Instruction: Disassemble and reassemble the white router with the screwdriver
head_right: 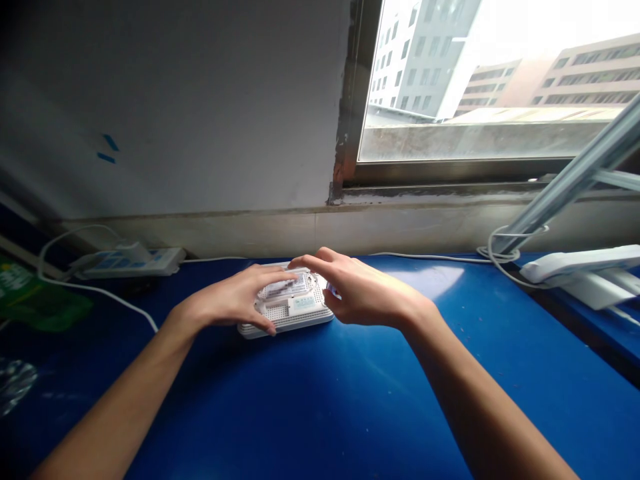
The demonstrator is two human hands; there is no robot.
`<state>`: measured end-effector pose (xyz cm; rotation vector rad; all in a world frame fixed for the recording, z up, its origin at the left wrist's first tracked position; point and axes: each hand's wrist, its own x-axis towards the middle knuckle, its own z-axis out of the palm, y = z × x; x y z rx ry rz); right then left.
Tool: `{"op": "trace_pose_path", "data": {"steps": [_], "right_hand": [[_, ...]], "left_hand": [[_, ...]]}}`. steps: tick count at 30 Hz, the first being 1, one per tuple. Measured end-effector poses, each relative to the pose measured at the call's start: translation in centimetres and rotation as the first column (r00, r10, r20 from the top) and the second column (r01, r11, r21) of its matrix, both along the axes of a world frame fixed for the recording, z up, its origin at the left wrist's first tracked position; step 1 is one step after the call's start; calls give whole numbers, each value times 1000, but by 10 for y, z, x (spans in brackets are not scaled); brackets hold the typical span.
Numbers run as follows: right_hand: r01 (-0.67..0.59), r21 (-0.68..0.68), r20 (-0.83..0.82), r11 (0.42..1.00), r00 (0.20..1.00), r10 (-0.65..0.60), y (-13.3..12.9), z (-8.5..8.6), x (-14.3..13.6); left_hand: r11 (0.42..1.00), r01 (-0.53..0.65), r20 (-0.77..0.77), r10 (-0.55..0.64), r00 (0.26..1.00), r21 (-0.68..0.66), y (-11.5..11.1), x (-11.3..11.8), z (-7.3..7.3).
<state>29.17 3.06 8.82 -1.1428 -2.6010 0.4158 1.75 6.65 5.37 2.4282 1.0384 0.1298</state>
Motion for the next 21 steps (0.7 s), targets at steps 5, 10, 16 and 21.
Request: {"op": "trace_pose_path", "data": {"steps": [5,10,16,21], "right_hand": [[130,32,70,991,989,-132,0,2,-8],[52,37,18,998,998,-52,2,-1,-7],[55,67,57,996,997,-59,-1,1,-5],[123,52,67,991,990,-126,2,-2,-11]], "left_hand": [[1000,-13,-15,14,1000,2,1,0,0],[1000,-10,-3,10,1000,3,1,1,1],[1000,-16,-7,16,1000,-4,0,2,2],[999,-39,-2,39,999,-18,-2,3,3]]}}
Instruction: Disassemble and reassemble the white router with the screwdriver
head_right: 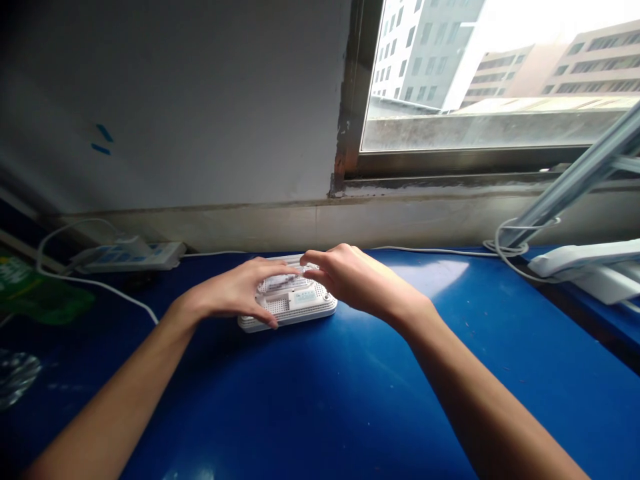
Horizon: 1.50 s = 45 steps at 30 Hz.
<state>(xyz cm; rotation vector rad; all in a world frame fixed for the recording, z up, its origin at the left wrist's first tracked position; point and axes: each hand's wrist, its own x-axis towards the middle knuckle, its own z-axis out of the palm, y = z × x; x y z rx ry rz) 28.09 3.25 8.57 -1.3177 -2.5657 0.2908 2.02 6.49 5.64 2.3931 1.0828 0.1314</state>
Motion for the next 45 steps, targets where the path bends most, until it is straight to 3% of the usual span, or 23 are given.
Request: {"op": "trace_pose_path", "data": {"steps": [6,12,18,24,31,37,42,45], "right_hand": [[-140,31,-71,990,987,142,-2,0,8],[-22,14,-32,1000,999,22,1,-1,3],[-133,56,-85,989,987,138,-1,-2,7],[-33,28,-64,999,997,35,0,-4,0],[-137,82,-96,987,985,145,-1,-2,5],[-57,51,-98,997,993,62,2,-5,2],[-149,97,-134,984,978,161,1,-6,4],[-117,72,-118,990,985,125,0,-4,3]], "left_hand": [[1000,-9,-8,9,1000,-17,1,-3,-3],[1000,-3,5,3,1000,-20,3,-4,-5],[999,-36,-26,35,999,-35,0,-3,-4],[999,-22,-24,21,999,-45,1,-4,-5],[998,-32,-37,30,999,-57,1,-5,-4],[997,-28,-32,26,999,-66,2,-4,-5],[996,-49,-55,45,997,-71,2,-3,-4],[997,-44,-58,40,997,-65,2,-4,-6]]}}
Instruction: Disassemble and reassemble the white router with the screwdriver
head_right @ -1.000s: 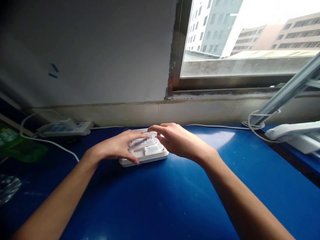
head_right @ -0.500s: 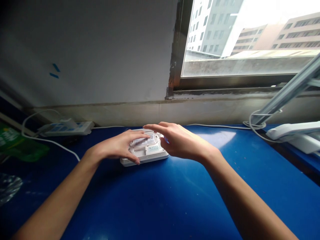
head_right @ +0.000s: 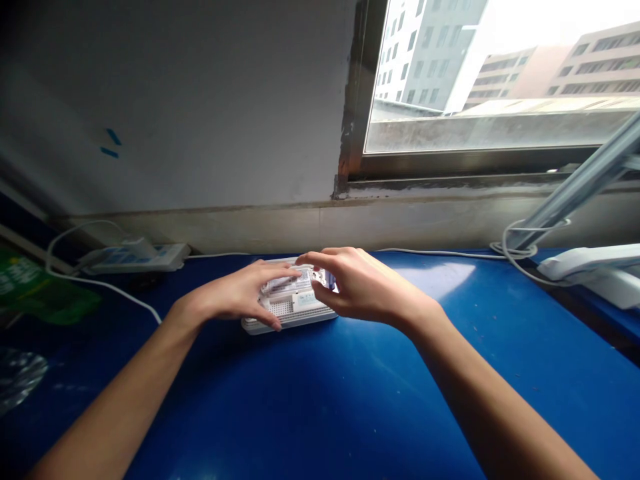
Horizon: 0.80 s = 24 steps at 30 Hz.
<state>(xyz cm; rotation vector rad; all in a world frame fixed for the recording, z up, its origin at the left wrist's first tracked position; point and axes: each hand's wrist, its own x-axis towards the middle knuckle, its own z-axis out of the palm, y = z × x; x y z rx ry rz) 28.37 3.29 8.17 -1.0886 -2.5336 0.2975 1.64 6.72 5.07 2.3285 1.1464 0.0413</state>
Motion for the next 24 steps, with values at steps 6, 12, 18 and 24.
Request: {"op": "trace_pose_path", "data": {"steps": [6,12,18,24], "right_hand": [[1,-28,-19,1000,1000,-1,2,-2,0],[8,7,-2,1000,1000,-8,1,1,3],[3,-64,-49,998,999,-6,4,-3,3],[-16,-27,8,1000,1000,16,0,1,3]], "left_hand": [[1000,13,11,-13,1000,0,0,-1,0],[1000,10,-1,-10,1000,3,0,0,0],[1000,5,4,-5,1000,-8,0,0,0],[1000,15,11,-15,1000,-3,0,-1,-1]]}}
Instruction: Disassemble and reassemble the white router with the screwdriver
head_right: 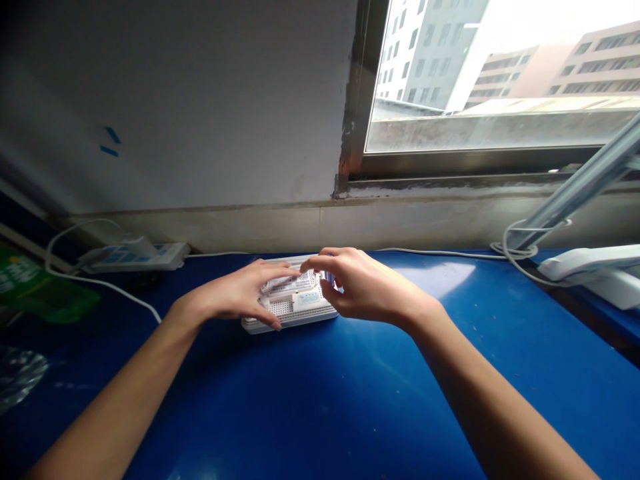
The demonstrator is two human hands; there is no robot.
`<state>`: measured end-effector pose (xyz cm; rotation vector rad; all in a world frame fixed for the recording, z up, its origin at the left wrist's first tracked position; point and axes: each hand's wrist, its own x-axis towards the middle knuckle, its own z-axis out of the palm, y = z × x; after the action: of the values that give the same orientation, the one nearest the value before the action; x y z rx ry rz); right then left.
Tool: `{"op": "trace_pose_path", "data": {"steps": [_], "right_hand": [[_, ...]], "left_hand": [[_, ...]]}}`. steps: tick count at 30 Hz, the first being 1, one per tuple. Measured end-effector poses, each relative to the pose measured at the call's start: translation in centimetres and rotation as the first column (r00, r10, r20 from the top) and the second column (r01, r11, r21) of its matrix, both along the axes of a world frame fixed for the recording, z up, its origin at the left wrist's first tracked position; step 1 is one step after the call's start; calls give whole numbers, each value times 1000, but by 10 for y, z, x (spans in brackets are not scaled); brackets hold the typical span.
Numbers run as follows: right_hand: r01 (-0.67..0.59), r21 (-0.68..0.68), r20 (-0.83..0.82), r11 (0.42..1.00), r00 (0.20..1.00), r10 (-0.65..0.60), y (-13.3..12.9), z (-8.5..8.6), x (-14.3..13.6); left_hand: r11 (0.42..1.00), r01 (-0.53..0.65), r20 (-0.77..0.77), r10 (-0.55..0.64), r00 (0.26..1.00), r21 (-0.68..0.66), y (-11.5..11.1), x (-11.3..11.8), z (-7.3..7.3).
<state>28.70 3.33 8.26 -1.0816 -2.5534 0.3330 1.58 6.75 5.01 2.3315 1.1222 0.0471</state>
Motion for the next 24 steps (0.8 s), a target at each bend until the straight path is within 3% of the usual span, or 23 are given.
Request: {"op": "trace_pose_path", "data": {"steps": [6,16,24], "right_hand": [[11,27,-46,1000,999,-10,6,-6,-1],[48,-3,-12,999,999,-48,5,-3,-2],[12,26,-47,1000,999,-11,4,-1,-1]], "left_hand": [[1000,-5,2,5,1000,-6,0,0,0],[1000,-3,2,3,1000,-4,1,-1,-2],[1000,-12,-3,12,1000,-8,0,0,0]]}}
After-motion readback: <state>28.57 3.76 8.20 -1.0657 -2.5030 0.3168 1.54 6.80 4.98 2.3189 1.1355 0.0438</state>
